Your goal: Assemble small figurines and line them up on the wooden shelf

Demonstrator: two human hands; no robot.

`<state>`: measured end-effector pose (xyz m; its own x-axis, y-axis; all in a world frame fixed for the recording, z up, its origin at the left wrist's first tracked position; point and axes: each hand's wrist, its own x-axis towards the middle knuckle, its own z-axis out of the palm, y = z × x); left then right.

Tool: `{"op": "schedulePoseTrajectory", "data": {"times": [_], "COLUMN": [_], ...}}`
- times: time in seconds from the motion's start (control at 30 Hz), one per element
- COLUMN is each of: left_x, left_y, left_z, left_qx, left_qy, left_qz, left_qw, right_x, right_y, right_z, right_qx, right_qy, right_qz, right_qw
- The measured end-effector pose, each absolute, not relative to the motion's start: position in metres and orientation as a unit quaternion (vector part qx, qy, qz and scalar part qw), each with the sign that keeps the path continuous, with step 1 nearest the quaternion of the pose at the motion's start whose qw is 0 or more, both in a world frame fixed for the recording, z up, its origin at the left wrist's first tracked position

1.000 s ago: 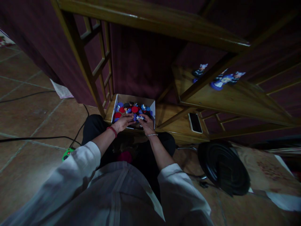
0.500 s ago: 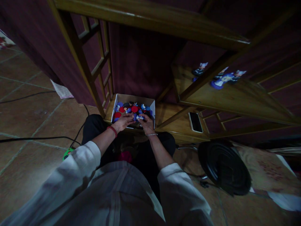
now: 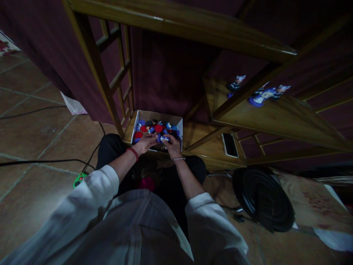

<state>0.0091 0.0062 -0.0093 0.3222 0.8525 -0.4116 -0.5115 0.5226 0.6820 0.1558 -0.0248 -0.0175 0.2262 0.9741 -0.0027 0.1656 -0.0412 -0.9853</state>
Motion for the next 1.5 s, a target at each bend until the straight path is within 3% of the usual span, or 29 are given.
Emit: {"op": "schedulePoseTrajectory", "data": {"times": [0.97, 1.5], "left_x": [0.011, 0.011], "left_y": [0.006, 0.007], "left_z": [-0.001, -0.006], "left_qx": [0.219, 0.249], "left_qy": [0.415, 0.416], "left_qz": [0.41, 0.392], "left_qw": [0.782, 0.782], "right_x": [0.16, 0.158], "right_y": [-0.025, -0.028], "right_z": [-0.02, -0.009], "right_qx": [-0.603, -0.615], "right_qy": [-0.532, -0.608], "right_qz": [0.36, 0.275], "right_qw": [0.472, 0.421]}}
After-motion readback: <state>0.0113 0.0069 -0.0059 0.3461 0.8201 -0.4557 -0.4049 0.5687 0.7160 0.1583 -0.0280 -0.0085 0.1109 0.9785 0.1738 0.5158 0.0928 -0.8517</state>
